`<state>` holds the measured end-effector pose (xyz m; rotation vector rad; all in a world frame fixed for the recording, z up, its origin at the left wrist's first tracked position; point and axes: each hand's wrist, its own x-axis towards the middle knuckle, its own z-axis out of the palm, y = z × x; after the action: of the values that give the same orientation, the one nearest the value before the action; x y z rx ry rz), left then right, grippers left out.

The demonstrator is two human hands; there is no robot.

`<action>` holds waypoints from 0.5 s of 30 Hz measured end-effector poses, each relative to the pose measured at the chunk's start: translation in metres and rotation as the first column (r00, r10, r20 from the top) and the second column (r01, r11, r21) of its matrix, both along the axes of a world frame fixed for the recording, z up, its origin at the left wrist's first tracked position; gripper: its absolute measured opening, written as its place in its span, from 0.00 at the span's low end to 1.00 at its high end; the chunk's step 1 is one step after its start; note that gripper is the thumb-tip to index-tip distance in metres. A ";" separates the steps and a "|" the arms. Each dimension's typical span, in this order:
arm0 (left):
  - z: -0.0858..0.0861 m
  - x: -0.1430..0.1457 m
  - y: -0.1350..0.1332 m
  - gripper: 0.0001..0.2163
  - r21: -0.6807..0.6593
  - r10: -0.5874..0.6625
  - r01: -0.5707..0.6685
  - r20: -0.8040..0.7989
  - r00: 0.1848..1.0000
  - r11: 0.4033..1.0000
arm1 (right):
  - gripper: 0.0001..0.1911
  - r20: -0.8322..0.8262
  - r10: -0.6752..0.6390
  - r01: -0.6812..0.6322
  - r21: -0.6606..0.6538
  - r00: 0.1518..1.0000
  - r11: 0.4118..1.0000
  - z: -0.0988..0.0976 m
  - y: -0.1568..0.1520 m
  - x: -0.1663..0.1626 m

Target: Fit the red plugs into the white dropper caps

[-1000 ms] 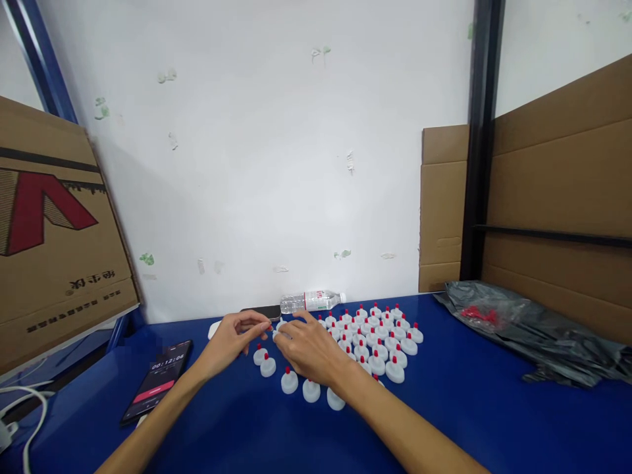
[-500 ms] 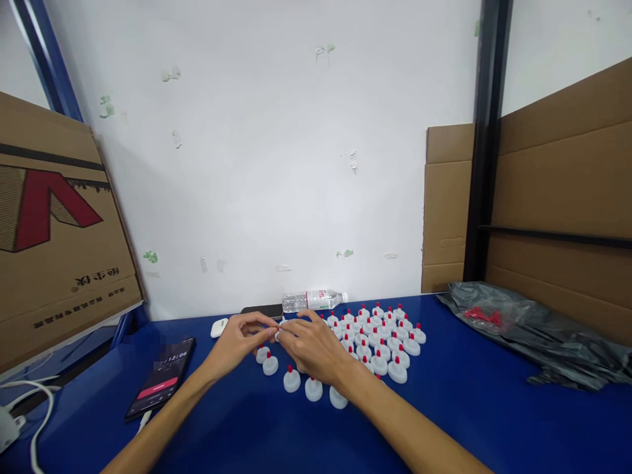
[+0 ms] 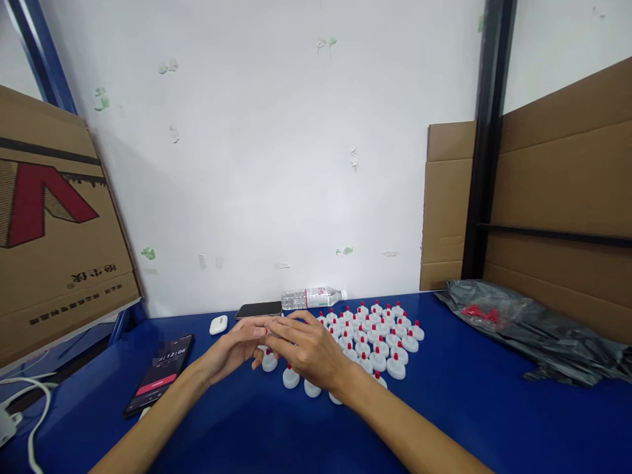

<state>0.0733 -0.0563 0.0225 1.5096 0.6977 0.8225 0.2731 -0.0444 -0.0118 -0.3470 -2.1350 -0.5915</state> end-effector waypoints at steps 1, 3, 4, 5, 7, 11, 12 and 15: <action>-0.001 0.001 0.001 0.22 0.017 0.013 -0.013 0.005 1.000 1.000 | 0.17 0.000 0.004 -0.004 -0.001 1.000 1.000 0.000 0.000 0.000; -0.004 0.002 0.003 0.22 0.050 0.029 -0.030 0.011 1.000 0.998 | 0.18 -0.008 0.016 -0.016 -0.007 1.000 1.000 -0.001 -0.001 0.000; -0.006 0.002 0.004 0.22 0.072 0.038 -0.039 0.013 0.999 0.997 | 0.18 -0.011 0.024 -0.024 -0.013 1.000 1.000 -0.001 -0.001 0.000; -0.008 0.002 0.006 0.22 0.095 0.050 -0.050 0.010 0.999 0.994 | 0.18 -0.015 0.030 -0.030 -0.021 0.999 0.999 -0.002 -0.001 -0.001; -0.012 0.003 0.007 0.23 0.142 0.080 -0.079 -0.004 0.997 0.987 | 0.18 -0.014 0.036 -0.037 -0.043 0.999 0.998 -0.002 0.000 -0.001; -0.016 0.002 0.011 0.24 0.179 0.110 -0.093 -0.087 0.990 0.979 | 0.16 0.017 0.026 -0.024 -0.112 1.000 0.993 -0.002 0.002 -0.001; -0.016 0.000 0.013 0.25 0.191 0.124 -0.102 -0.107 0.986 0.976 | 0.16 0.026 0.017 -0.013 -0.134 1.000 0.991 -0.001 0.002 -0.002; -0.015 -0.014 0.023 0.26 0.305 0.291 -0.229 -0.173 0.941 0.924 | 0.14 0.034 -0.049 0.056 -0.233 0.998 0.971 0.001 0.001 -0.003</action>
<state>0.0591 -0.0329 0.0077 1.8058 0.9930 1.0007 0.2698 -0.0436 -0.0112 -0.5294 -2.2333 -0.3756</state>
